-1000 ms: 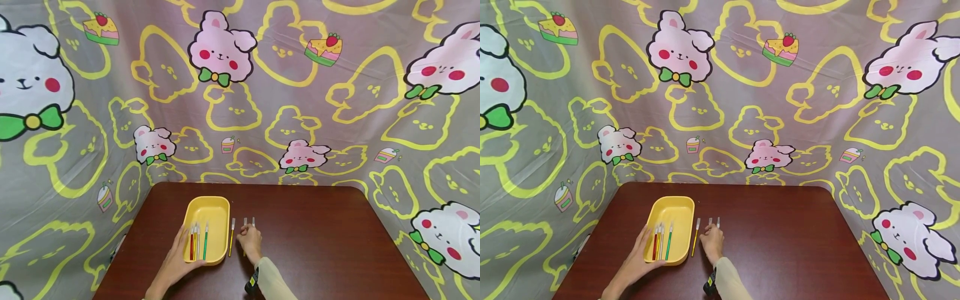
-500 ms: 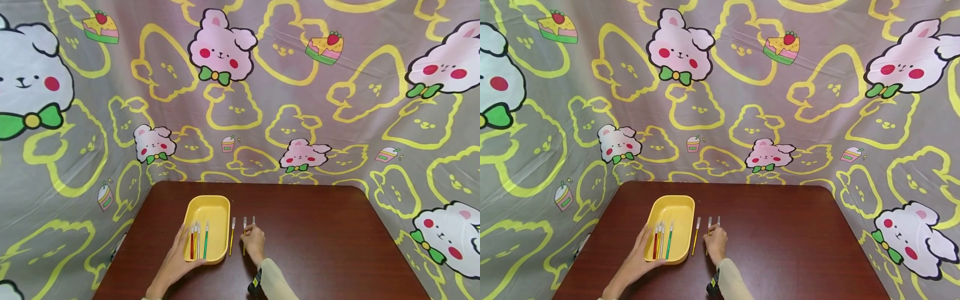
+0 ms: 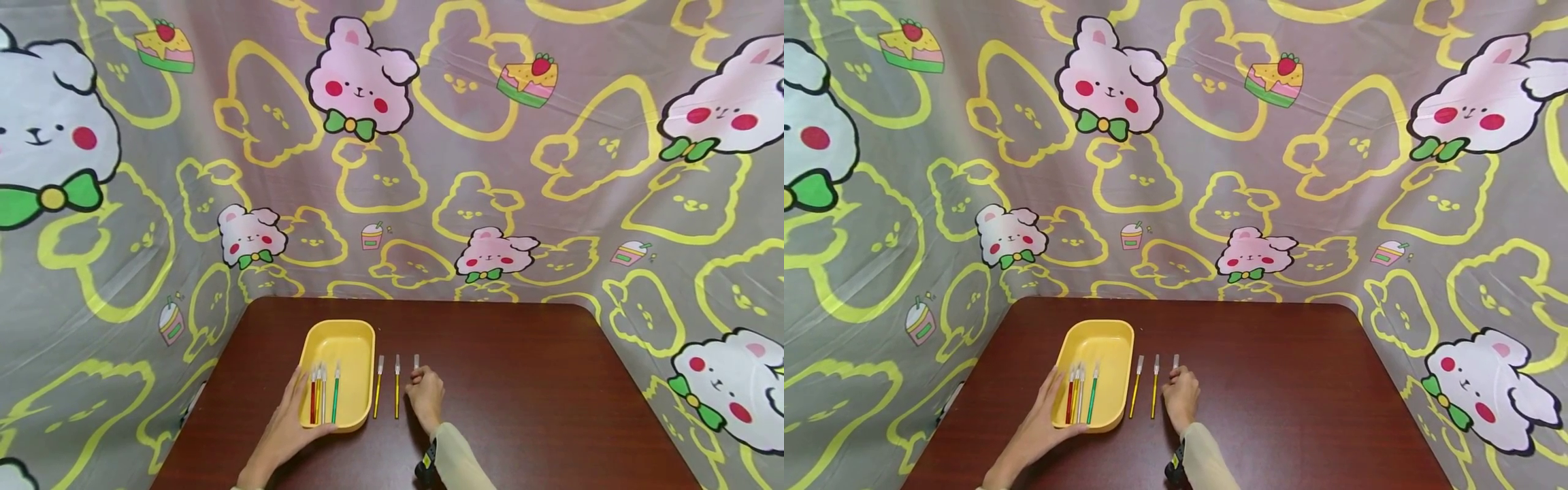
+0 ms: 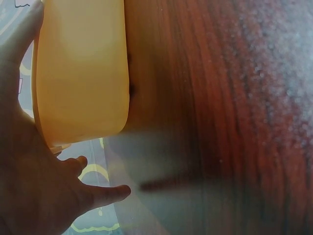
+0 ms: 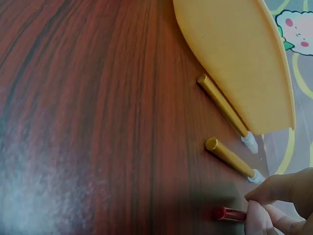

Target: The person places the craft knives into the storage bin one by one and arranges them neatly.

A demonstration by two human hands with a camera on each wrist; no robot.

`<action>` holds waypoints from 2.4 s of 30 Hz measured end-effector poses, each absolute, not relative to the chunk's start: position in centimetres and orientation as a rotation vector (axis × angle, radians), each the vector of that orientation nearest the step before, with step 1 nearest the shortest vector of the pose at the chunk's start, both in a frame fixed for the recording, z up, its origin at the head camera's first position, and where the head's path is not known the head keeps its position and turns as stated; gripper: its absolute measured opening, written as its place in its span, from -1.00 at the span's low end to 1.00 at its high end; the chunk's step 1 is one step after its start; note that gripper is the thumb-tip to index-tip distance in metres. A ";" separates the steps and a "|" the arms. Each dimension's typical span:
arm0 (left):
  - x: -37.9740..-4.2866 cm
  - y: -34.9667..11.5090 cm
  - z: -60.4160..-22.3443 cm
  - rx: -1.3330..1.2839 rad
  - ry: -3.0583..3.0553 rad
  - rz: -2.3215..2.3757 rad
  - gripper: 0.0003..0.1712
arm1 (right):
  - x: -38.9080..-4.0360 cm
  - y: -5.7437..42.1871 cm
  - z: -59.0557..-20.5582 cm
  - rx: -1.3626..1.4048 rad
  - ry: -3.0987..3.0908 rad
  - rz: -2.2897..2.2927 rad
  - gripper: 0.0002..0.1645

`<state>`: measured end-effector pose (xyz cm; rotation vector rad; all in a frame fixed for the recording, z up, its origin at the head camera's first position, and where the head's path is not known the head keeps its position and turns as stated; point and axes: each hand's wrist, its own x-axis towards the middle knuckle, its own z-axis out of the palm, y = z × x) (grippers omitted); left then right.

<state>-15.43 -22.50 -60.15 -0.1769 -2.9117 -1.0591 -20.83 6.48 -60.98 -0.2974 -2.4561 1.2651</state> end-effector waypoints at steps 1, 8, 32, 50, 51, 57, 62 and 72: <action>-15.4 -22.5 -60.2 -0.180 -2.909 -1.060 0.53 | -20.8 6.5 -61.1 -0.293 -2.454 1.251 -0.67; -15.4 -22.5 -60.1 -0.177 -2.909 -1.055 0.53 | -20.7 6.8 -61.2 -0.295 -2.436 1.249 -0.61; -15.4 -22.5 -59.8 -0.122 -2.964 -1.090 0.55 | -21.1 7.0 -61.8 -0.327 -2.500 1.085 -0.69; -15.2 -22.6 -60.0 -0.163 -2.917 -1.106 0.54 | -21.7 7.8 -61.1 -0.361 -2.575 1.151 -0.80; -15.2 -22.6 -60.0 -0.161 -2.921 -1.105 0.54 | -21.7 7.8 -60.9 -0.364 -2.575 1.169 -0.81; -15.4 -22.6 -59.8 -0.140 -2.937 -1.124 0.53 | -21.9 7.3 -59.4 -0.389 -2.576 1.247 -0.85; -15.5 -22.6 -59.8 -0.150 -2.940 -1.124 0.53 | -22.0 6.5 -58.0 -0.405 -2.577 1.307 -0.85; -15.3 -22.5 -59.6 -0.182 -2.933 -1.111 0.52 | -22.0 5.3 -56.5 -0.371 -2.566 1.327 -0.90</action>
